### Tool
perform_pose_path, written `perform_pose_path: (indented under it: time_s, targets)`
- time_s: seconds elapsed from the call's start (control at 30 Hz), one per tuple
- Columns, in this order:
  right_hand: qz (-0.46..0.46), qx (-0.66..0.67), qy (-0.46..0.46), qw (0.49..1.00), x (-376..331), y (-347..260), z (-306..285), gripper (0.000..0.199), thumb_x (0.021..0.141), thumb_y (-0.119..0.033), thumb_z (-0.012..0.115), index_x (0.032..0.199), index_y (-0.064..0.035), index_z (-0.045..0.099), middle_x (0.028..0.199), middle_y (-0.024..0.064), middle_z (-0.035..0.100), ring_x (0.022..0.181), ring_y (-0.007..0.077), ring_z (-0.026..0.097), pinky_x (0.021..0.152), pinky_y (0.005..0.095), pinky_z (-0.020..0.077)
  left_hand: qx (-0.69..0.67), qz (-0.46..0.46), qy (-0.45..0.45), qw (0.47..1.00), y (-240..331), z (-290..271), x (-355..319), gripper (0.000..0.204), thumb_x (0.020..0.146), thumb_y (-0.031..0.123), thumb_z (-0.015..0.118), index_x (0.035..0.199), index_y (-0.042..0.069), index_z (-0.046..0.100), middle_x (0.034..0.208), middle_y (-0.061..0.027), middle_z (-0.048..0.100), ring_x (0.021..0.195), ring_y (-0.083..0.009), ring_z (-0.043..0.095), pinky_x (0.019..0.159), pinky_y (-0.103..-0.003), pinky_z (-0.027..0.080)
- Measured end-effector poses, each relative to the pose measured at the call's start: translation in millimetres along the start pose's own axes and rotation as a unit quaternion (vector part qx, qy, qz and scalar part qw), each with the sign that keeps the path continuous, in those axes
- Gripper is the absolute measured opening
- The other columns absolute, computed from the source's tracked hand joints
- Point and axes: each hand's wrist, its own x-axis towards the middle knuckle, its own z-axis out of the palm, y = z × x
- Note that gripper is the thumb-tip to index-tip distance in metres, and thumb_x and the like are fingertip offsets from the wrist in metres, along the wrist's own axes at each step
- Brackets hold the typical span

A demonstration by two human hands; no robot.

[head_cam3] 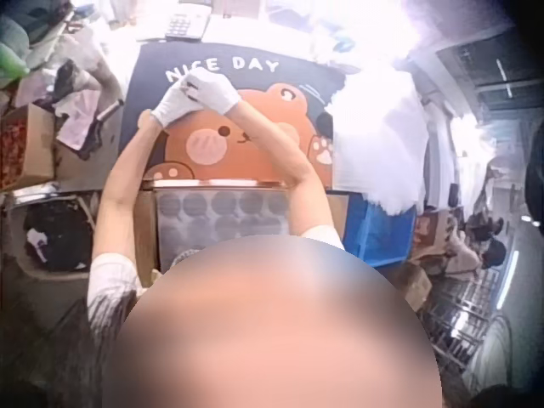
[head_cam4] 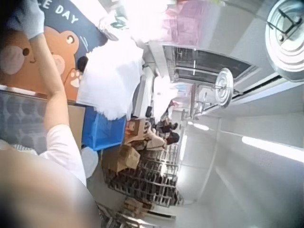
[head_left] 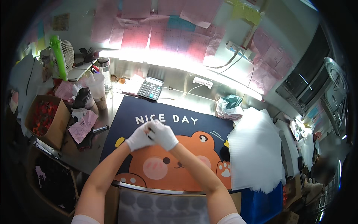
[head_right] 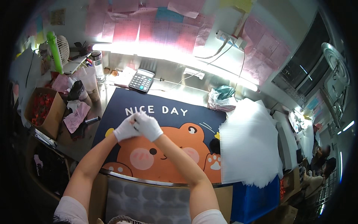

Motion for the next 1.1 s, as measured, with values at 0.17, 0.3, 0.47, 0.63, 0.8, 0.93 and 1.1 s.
perform_pose_path:
  time_s: [0.17,0.3,0.47,0.63,0.8,0.93,1.1]
  targets:
    - [-0.023,0.044,-0.109,0.993,-73.6,-92.8,-46.0,0.019,0.09,-0.028,0.061,0.095,-0.0117,0.053,0.081,0.0081,0.056,0.069,0.0275,0.063,0.059,0.038,0.0517,0.122,0.039,-0.003,0.992,69.6,49.8,-110.0,0.055,0.063,0.026,0.086,0.107,0.007,0.058,0.106,-0.0086,0.062,0.105,-0.026,0.06,0.094,-0.035,0.047]
    - [0.039,-0.026,-0.095,0.994,-90.5,-112.9,-37.3,0.021,0.092,-0.029,0.06,0.09,-0.0089,0.052,0.081,0.0085,0.056,0.073,0.0267,0.062,0.062,0.0383,0.0499,0.224,-0.044,-0.095,0.969,56.8,50.3,-119.9,0.049,0.071,0.034,0.08,0.105,0.006,0.059,0.104,-0.0104,0.064,0.098,-0.0255,0.064,0.086,-0.035,0.051]
    - [0.163,0.13,-0.159,0.965,-96.9,-139.3,-58.9,0.024,0.089,-0.024,0.063,0.098,-0.0038,0.056,0.099,0.016,0.058,0.095,0.0345,0.061,0.079,0.0437,0.05,0.208,0.021,0.062,0.976,28.2,57.7,-141.8,0.05,0.073,0.024,0.076,0.115,0.005,0.057,0.101,-0.0114,0.066,0.092,-0.0276,0.066,0.085,-0.036,0.052]
    - [0.01,-0.066,-0.102,0.993,-121.2,-104.0,-43.4,0.025,0.09,-0.031,0.063,0.093,-0.0083,0.054,0.09,0.0081,0.063,0.071,0.0288,0.065,0.061,0.0393,0.0535,0.246,-0.071,-0.089,0.963,57.1,66.9,-139.3,0.081,0.065,0.025,0.085,0.134,0.008,0.045,0.125,-0.0117,0.057,0.116,-0.0231,0.056,0.1,-0.035,0.046]
    - [0.017,-0.101,-0.183,0.978,-99.2,-124.3,-40.6,0.017,0.094,-0.027,0.058,0.092,-0.0102,0.058,0.079,0.009,0.065,0.07,0.028,0.067,0.059,0.0386,0.0531,0.107,0.01,-0.012,0.994,55.0,61.4,-152.8,0.073,0.079,0.027,0.077,0.138,0.005,0.043,0.119,-0.0082,0.059,0.111,-0.0186,0.057,0.098,-0.032,0.045]
    - [0.362,0.315,0.039,0.876,-120.2,-154.5,-57.9,0.021,0.098,-0.02,0.055,0.084,-0.0052,0.049,0.072,0.0048,0.056,0.057,0.0104,0.057,0.04,0.0273,0.0453,-0.091,-0.032,0.334,0.938,120.5,81.8,-174.0,0.047,0.101,0.024,0.046,0.141,0.001,0.039,0.127,-0.0103,0.048,0.12,-0.0169,0.049,0.099,-0.032,0.04]
    - [0.323,0.325,0.296,0.838,-153.6,-243.7,-45.1,0.023,0.102,-0.02,0.05,0.086,-0.003,0.048,0.078,0.0043,0.052,0.075,0.0124,0.053,0.07,0.0271,0.0455,-0.276,0.136,0.34,0.889,169.5,164.8,-236.3,0.107,0.081,0.031,0.075,0.154,0.005,0.001,0.14,-0.0178,0.039,0.132,-0.0222,0.04,0.107,-0.034,0.037]
